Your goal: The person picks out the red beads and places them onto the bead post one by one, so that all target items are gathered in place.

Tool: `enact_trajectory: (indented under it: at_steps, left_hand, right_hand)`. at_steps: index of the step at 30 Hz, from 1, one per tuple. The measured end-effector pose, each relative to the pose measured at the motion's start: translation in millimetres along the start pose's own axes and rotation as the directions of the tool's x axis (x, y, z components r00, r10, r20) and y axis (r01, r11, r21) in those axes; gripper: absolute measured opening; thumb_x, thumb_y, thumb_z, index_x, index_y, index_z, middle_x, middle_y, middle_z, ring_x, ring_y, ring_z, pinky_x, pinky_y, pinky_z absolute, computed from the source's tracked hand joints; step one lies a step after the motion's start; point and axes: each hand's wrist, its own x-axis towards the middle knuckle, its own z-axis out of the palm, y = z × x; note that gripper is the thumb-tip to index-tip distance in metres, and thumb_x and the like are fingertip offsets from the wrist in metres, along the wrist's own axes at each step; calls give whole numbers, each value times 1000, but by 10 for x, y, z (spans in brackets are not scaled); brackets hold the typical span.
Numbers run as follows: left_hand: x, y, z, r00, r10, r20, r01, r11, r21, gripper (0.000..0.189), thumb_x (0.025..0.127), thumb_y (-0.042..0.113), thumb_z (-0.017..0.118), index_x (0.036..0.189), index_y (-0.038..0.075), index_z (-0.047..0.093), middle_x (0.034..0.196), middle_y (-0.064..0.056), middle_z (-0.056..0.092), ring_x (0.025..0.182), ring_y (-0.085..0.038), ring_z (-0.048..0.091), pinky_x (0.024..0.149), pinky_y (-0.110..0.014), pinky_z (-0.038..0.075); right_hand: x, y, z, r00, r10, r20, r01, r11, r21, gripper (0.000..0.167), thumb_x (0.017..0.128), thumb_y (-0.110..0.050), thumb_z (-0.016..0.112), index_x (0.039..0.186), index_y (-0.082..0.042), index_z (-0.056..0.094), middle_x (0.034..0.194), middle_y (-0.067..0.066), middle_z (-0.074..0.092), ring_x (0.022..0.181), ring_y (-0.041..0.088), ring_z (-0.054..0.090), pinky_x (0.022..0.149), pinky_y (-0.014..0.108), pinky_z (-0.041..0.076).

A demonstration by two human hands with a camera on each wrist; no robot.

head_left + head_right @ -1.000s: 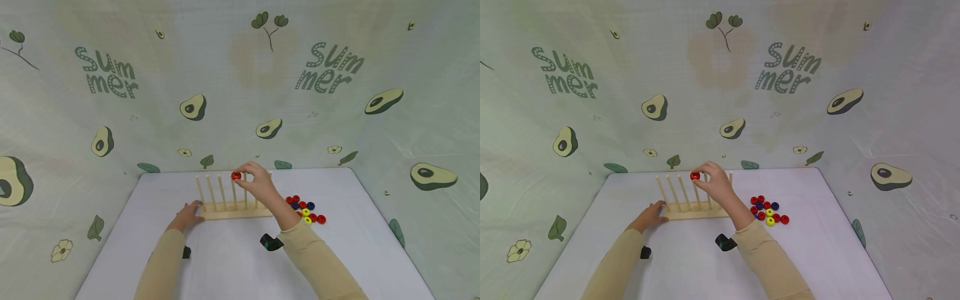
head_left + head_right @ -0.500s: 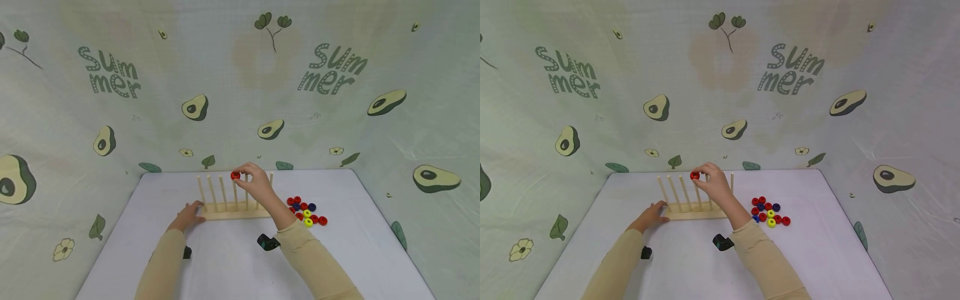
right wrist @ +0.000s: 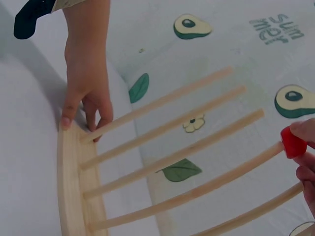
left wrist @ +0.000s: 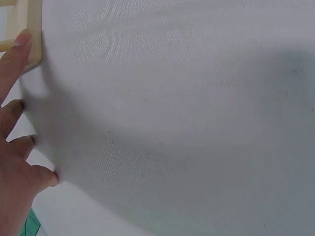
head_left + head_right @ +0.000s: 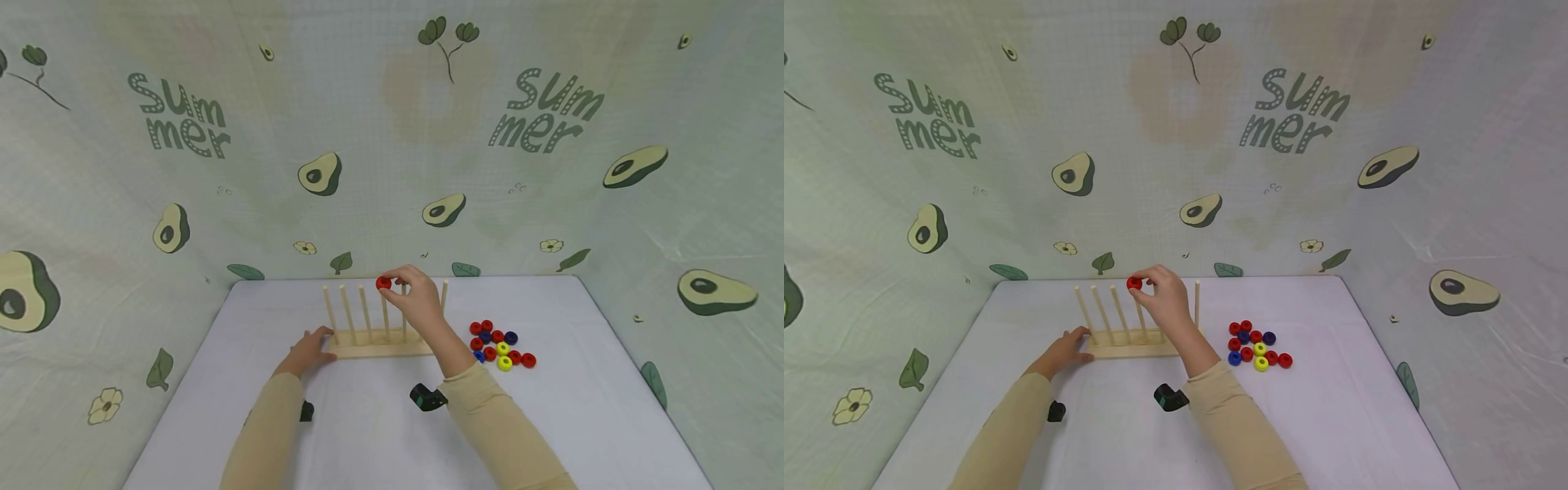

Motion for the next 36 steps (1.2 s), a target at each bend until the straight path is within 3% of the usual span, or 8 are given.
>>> enact_trajectory:
  at_steps: [11, 20, 24, 36]
  left_hand:
    - [73, -53, 44, 1000, -9, 3, 9, 1000, 6, 58, 84, 19, 78, 134, 9, 50, 144, -28, 41, 136, -56, 17, 98, -77, 15]
    - [66, -50, 37, 1000, -20, 5, 20, 1000, 12, 58, 84, 19, 78, 134, 8, 49, 144, -28, 41, 137, -55, 17, 98, -77, 15]
    - [38, -31, 21, 1000, -20, 0, 20, 1000, 12, 58, 84, 19, 78, 133, 7, 50, 143, -29, 41, 136, -56, 18, 98, -77, 15]
    - [24, -9, 9, 1000, -14, -2, 14, 1000, 9, 58, 83, 18, 79, 132, 6, 50, 143, -29, 41, 136, -57, 17, 97, -77, 16]
  right_hand:
    - [14, -31, 66, 997, -5, -81, 1, 999, -45, 24, 78, -17, 84, 100, -12, 76, 95, -1, 68, 85, 19, 59, 71, 32, 46]
    - [43, -44, 72, 998, 24, -63, -24, 1000, -9, 22, 78, -14, 83, 98, -9, 76, 94, 2, 68, 86, 25, 60, 73, 33, 47]
    - [45, -52, 70, 998, 48, -47, -48, 999, 8, 22, 78, -14, 83, 99, -8, 76, 95, 2, 67, 86, 21, 57, 74, 32, 48]
    - [54, -77, 58, 997, 81, -5, -81, 996, -31, 22, 79, -15, 83, 100, -9, 76, 95, 2, 67, 86, 20, 55, 74, 34, 47]
